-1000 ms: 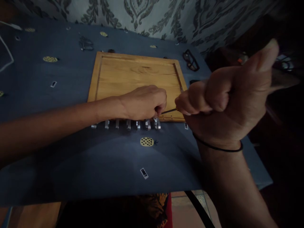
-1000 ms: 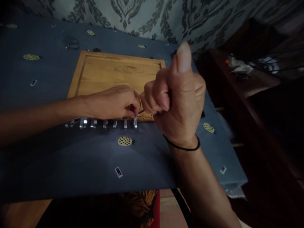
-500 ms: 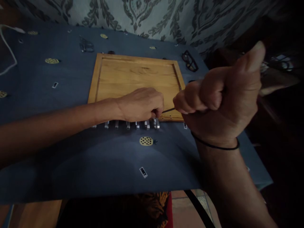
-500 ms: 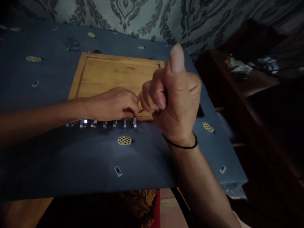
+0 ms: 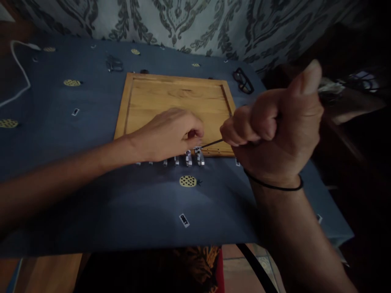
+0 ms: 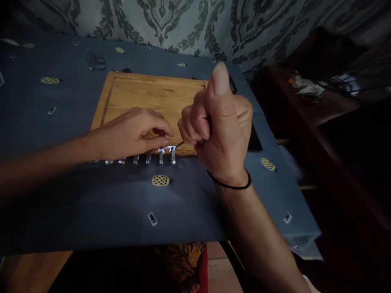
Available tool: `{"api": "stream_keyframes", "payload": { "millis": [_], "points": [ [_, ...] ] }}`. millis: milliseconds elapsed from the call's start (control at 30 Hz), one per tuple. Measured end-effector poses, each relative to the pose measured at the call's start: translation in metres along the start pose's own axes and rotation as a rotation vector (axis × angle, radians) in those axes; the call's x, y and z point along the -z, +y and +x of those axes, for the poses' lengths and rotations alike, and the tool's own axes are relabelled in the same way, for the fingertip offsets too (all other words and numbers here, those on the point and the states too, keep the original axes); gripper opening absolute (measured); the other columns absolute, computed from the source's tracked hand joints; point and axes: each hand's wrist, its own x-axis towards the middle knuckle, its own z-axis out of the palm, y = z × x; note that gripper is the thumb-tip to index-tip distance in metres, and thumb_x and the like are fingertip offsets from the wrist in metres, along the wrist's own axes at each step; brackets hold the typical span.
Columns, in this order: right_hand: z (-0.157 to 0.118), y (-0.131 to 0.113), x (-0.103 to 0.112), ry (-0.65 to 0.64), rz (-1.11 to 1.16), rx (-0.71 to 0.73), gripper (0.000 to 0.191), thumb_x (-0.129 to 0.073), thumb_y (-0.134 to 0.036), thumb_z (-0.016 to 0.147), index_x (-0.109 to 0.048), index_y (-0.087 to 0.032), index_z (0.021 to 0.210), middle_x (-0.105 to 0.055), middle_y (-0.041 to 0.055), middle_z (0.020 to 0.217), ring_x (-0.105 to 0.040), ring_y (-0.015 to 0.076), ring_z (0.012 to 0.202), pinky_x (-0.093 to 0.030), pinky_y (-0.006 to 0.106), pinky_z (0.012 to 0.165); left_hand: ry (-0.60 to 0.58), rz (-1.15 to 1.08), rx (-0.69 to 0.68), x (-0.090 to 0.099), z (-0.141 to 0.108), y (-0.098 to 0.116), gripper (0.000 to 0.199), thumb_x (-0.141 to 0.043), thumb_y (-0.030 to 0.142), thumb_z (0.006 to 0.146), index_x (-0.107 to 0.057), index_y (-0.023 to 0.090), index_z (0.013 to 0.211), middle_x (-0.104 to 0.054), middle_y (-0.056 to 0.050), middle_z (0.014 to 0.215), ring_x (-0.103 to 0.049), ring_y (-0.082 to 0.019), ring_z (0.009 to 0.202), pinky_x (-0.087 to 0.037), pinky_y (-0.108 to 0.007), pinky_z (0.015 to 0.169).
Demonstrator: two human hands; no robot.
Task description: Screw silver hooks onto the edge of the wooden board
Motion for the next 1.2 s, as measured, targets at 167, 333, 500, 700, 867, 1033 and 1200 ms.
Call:
{"api": "stream_keyframes", "payload": {
  "millis": [167,333,500,700,867,1033,1200],
  "points": [
    [0.0,-0.002,-0.001,-0.035,0.026,0.022,0.085,-0.069,-0.075,0.082,-0.022,-0.021,0.036,-0.008,-0.0052,0.039,-0.013,0.0085,0.035,-0.014,0.035,0.039,0.004,0.359,0.064,-0.016,-0.019,0.013,0.04,-0.08,0.049,0.086,-0.075,0.014,0.104,-0.071,-0.013,0.108,-0.059,-0.035,0.115,-0.045,-0.044,0.093],
    [0.001,0.0,0.0,-0.062,0.036,0.031,0.085,-0.069,-0.073,0.084,-0.022,-0.021,0.035,-0.009,-0.0046,0.039,-0.015,0.0096,0.035,-0.014,0.035,0.039,0.023,0.459,0.06,-0.03,-0.022,0.019,0.04,-0.079,0.054,0.087,-0.075,0.015,0.094,-0.069,-0.012,0.104,-0.056,-0.033,0.111,-0.042,-0.045,0.09],
    [0.001,0.003,0.002,-0.09,0.025,0.063,0.084,-0.065,-0.079,0.082,-0.022,-0.022,0.038,-0.007,-0.0045,0.04,-0.014,0.0108,0.036,-0.016,0.036,0.04,0.034,0.479,0.059,-0.037,-0.021,0.018,0.043,-0.078,0.057,0.086,-0.077,0.015,0.098,-0.07,-0.012,0.104,-0.054,-0.033,0.11,-0.04,-0.044,0.088],
    [0.001,-0.002,0.0,-0.076,-0.012,-0.001,0.087,-0.067,-0.08,0.078,-0.019,-0.019,0.037,-0.01,-0.004,0.038,-0.016,0.0087,0.035,-0.015,0.036,0.041,0.022,0.463,0.08,-0.041,-0.019,0.02,0.041,-0.078,0.054,0.088,-0.078,0.014,0.098,-0.071,-0.013,0.103,-0.055,-0.033,0.109,-0.039,-0.045,0.087],
    [0.0,-0.005,-0.001,-0.068,-0.036,-0.003,0.087,-0.065,-0.079,0.081,-0.02,-0.02,0.035,-0.009,-0.0034,0.038,-0.016,0.0094,0.034,-0.016,0.037,0.039,0.022,0.458,0.093,-0.041,-0.017,0.021,0.04,-0.078,0.053,0.088,-0.078,0.014,0.097,-0.073,-0.013,0.101,-0.056,-0.034,0.111,-0.039,-0.046,0.088],
    [-0.002,-0.005,-0.004,-0.033,-0.05,0.008,0.087,-0.062,-0.076,0.085,-0.018,-0.018,0.037,-0.007,-0.0039,0.04,-0.013,0.0082,0.035,-0.013,0.036,0.039,0.023,0.438,0.098,-0.042,-0.017,0.021,0.039,-0.079,0.052,0.088,-0.078,0.014,0.096,-0.073,-0.012,0.102,-0.057,-0.034,0.112,-0.039,-0.045,0.087],
    [-0.002,-0.002,-0.003,-0.011,-0.047,0.003,0.089,-0.071,-0.074,0.081,-0.019,-0.018,0.037,-0.01,-0.0047,0.039,-0.014,0.0062,0.034,-0.009,0.033,0.037,0.025,0.41,0.09,-0.043,-0.016,0.019,0.037,-0.079,0.05,0.089,-0.078,0.013,0.094,-0.072,-0.011,0.101,-0.057,-0.033,0.111,-0.038,-0.044,0.088]
  ]
}}
